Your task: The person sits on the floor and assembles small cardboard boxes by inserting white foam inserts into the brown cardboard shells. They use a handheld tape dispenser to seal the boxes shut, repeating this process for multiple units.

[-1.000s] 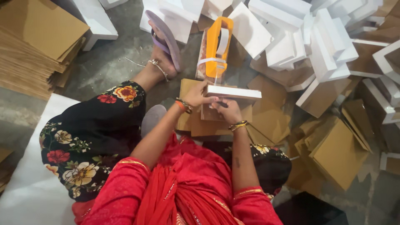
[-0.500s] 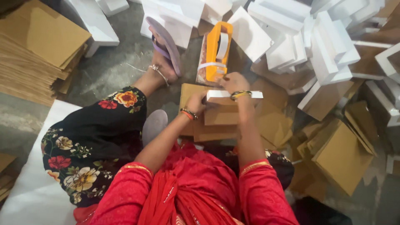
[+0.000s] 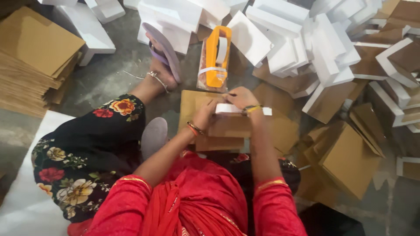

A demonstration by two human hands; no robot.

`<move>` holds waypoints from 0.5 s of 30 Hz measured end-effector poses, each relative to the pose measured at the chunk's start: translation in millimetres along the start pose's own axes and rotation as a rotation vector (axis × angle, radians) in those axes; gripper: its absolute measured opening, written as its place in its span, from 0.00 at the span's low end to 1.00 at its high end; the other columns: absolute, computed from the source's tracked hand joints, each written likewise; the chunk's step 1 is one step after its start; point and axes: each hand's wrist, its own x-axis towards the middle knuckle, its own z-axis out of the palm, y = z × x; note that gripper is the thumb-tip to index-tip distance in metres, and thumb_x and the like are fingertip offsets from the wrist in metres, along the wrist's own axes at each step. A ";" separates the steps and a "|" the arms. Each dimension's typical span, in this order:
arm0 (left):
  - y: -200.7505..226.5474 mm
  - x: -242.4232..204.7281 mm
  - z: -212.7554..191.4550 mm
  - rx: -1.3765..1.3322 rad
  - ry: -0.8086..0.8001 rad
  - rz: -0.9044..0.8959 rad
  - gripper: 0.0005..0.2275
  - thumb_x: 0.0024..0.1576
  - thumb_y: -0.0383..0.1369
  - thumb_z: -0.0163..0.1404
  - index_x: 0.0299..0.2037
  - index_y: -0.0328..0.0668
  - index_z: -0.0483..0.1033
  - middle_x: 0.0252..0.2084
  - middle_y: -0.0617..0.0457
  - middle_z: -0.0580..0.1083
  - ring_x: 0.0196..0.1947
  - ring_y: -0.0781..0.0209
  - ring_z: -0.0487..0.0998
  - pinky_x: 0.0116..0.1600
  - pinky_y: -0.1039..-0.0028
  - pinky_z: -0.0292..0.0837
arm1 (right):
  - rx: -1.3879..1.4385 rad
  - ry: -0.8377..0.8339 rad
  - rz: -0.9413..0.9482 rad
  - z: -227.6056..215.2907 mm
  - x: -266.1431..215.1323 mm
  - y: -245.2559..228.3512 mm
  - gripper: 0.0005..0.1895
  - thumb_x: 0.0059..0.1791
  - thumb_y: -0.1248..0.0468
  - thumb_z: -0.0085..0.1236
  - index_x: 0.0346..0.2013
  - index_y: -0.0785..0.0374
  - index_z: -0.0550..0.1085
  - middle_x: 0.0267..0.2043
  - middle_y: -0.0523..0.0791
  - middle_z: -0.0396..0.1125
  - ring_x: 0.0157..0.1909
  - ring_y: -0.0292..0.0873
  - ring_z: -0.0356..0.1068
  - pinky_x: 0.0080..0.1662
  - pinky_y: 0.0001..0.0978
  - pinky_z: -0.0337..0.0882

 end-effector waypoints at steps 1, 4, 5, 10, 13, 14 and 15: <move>-1.9 -2.1 2.0 -0.042 0.035 0.034 0.20 0.48 0.25 0.63 0.51 0.39 0.73 0.41 0.39 0.74 0.40 0.38 0.75 0.44 0.59 0.72 | -0.112 0.014 -0.017 8.9 10.6 9.7 0.17 0.50 0.50 0.57 0.34 0.61 0.82 0.35 0.55 0.74 0.37 0.57 0.74 0.41 0.46 0.72; -15.9 -3.5 11.4 -0.284 0.060 0.022 0.22 0.48 0.26 0.63 0.54 0.38 0.72 0.45 0.44 0.76 0.44 0.49 0.76 0.49 0.64 0.73 | -0.076 -0.026 0.019 30.0 49.7 36.4 0.18 0.48 0.48 0.56 0.35 0.58 0.82 0.37 0.56 0.74 0.41 0.60 0.75 0.45 0.48 0.73; -20.2 -7.2 12.7 -0.438 0.020 -0.072 0.22 0.51 0.26 0.61 0.56 0.39 0.71 0.47 0.47 0.77 0.46 0.56 0.77 0.51 0.67 0.74 | -0.141 -0.046 -0.031 34.7 65.2 42.2 0.18 0.48 0.48 0.55 0.36 0.57 0.82 0.39 0.55 0.74 0.43 0.59 0.74 0.46 0.47 0.73; -24.0 1.0 6.6 -0.409 -0.058 -0.367 0.21 0.52 0.28 0.64 0.55 0.37 0.74 0.43 0.50 0.80 0.42 0.65 0.78 0.48 0.71 0.77 | -0.270 -0.122 0.060 43.1 109.2 37.9 0.23 0.45 0.45 0.57 0.45 0.57 0.80 0.49 0.55 0.73 0.52 0.57 0.73 0.51 0.47 0.72; -25.4 5.6 4.0 -0.531 -0.072 -0.392 0.21 0.53 0.27 0.62 0.57 0.38 0.72 0.45 0.53 0.79 0.43 0.66 0.79 0.49 0.71 0.77 | -0.427 -0.231 0.205 33.8 111.7 23.0 0.27 0.47 0.44 0.56 0.48 0.61 0.78 0.54 0.55 0.70 0.56 0.56 0.70 0.55 0.46 0.69; -27.0 7.7 4.6 -0.600 -0.077 -0.393 0.21 0.53 0.26 0.60 0.57 0.38 0.71 0.46 0.53 0.79 0.44 0.66 0.80 0.50 0.72 0.78 | -0.426 -0.245 0.181 30.6 111.9 18.0 0.27 0.49 0.43 0.53 0.49 0.61 0.78 0.55 0.55 0.70 0.57 0.56 0.70 0.55 0.47 0.69; -27.0 4.9 7.0 -0.671 -0.090 -0.398 0.21 0.53 0.26 0.59 0.57 0.38 0.71 0.47 0.54 0.80 0.45 0.67 0.81 0.50 0.72 0.78 | -0.421 -0.262 0.165 27.3 108.6 15.2 0.27 0.50 0.43 0.50 0.50 0.62 0.78 0.55 0.55 0.70 0.57 0.56 0.70 0.56 0.47 0.69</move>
